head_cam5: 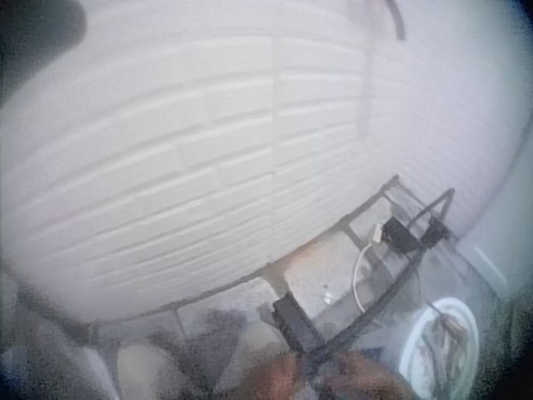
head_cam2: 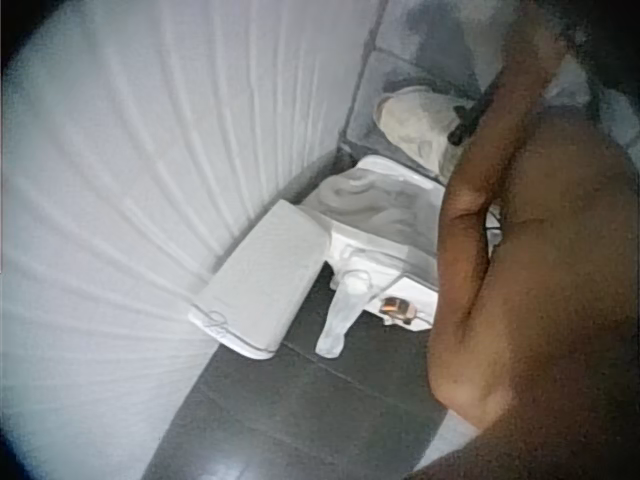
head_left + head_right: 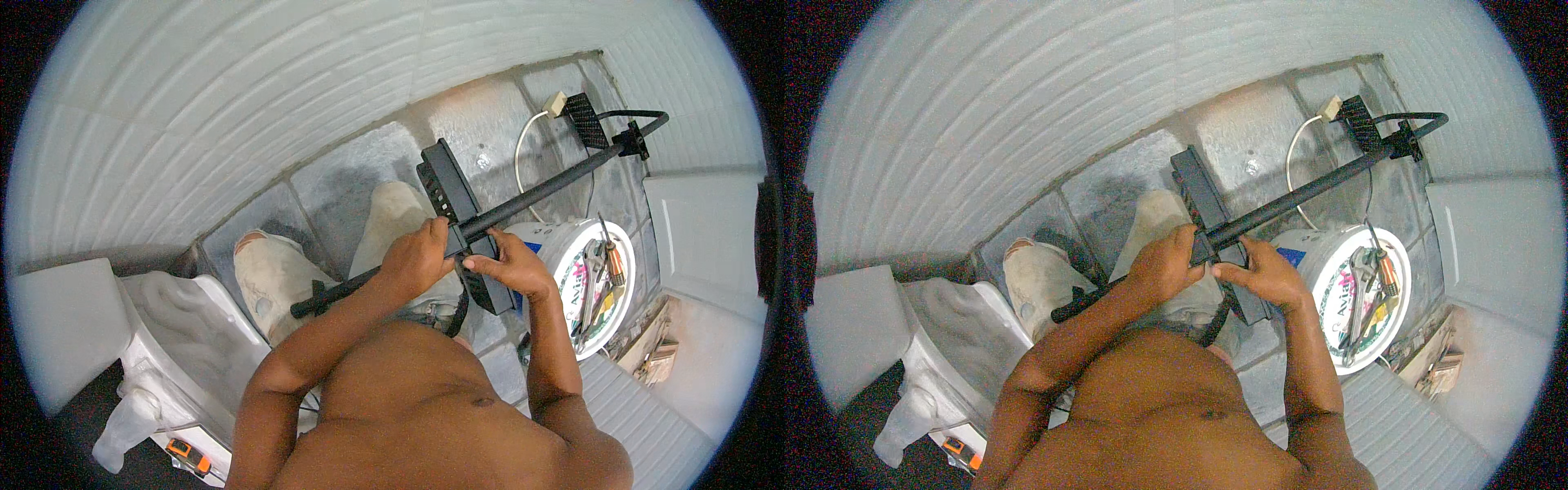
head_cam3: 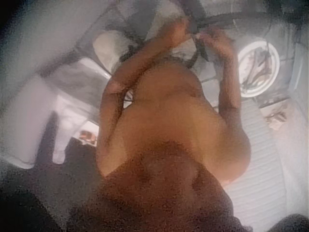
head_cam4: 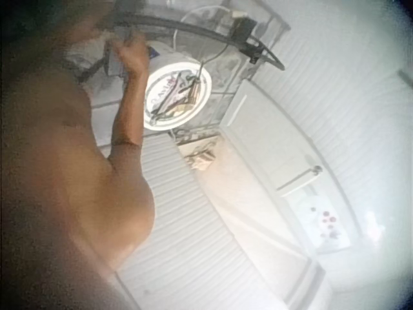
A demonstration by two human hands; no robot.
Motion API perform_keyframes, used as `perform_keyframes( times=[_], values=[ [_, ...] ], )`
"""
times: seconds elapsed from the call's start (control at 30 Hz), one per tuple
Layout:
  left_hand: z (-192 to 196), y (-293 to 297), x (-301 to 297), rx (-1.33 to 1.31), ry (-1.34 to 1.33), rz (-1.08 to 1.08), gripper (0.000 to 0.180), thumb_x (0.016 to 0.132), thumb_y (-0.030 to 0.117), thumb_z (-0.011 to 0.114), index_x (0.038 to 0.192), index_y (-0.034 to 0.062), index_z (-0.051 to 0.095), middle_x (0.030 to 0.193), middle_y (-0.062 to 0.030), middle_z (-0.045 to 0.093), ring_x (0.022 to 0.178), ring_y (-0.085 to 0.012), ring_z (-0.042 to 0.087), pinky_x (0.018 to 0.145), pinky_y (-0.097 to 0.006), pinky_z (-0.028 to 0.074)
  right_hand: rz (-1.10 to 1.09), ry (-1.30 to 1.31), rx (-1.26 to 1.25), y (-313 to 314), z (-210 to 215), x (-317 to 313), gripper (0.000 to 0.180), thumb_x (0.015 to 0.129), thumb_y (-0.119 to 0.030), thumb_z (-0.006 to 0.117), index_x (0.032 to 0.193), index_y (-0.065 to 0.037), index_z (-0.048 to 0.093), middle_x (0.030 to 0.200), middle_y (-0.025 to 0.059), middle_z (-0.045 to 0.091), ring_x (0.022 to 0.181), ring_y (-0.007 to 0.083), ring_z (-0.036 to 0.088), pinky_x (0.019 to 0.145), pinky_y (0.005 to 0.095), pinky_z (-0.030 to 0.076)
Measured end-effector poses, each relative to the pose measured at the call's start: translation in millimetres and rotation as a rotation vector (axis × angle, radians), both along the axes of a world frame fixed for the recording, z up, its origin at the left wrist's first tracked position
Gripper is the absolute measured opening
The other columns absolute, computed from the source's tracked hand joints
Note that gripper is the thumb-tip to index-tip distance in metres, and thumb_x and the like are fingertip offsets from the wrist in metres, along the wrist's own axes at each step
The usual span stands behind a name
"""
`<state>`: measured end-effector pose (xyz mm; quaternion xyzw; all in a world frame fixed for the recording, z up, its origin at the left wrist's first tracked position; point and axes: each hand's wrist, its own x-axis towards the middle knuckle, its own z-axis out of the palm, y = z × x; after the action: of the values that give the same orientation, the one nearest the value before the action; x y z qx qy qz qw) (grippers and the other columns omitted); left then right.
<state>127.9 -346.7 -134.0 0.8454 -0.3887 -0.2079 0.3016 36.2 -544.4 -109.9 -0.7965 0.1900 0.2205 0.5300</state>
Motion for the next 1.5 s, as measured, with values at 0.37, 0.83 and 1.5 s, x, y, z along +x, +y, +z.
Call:
perform_keyframes(
  times=[0.37,0.83,1.5],
  values=[
    [1,-7,23,0.146,0.221,-0.056,0.064,0.073,0.033,0.079,0.119,-0.0009,0.050,0.090,-0.0258,0.068,0.085,-0.0454,0.067,0.077,-0.052,0.053,0.066,-0.055,-0.208,11,15,9,0.062,0.073,-0.033,0.075,0.110,0.013,0.055,0.078,0.0272,0.063,0.073,0.0365,0.065,0.068,0.0451,0.050],
    [3,-10,17,0.205,0.230,-0.075,0.054,0.073,0.031,0.079,0.108,0.0010,0.050,0.087,-0.0259,0.067,0.084,-0.0452,0.067,0.075,-0.052,0.053,0.096,0.113,-0.253,13,22,8,0.064,0.070,-0.034,0.076,0.107,0.014,0.057,0.092,0.0344,0.065,0.089,0.0447,0.067,0.080,0.0461,0.052],
    [-3,-13,4,0.257,0.203,-0.091,0.056,0.075,0.025,0.078,0.117,0.0017,0.050,0.096,-0.0234,0.067,0.091,-0.0431,0.066,0.079,-0.051,0.052,-0.338,-0.130,0.358,20,-21,-31,0.044,0.081,-0.015,0.078,0.117,0.003,0.062,0.104,0.0068,0.070,0.091,0.0125,0.062,0.083,0.0293,0.050]
  ],
)
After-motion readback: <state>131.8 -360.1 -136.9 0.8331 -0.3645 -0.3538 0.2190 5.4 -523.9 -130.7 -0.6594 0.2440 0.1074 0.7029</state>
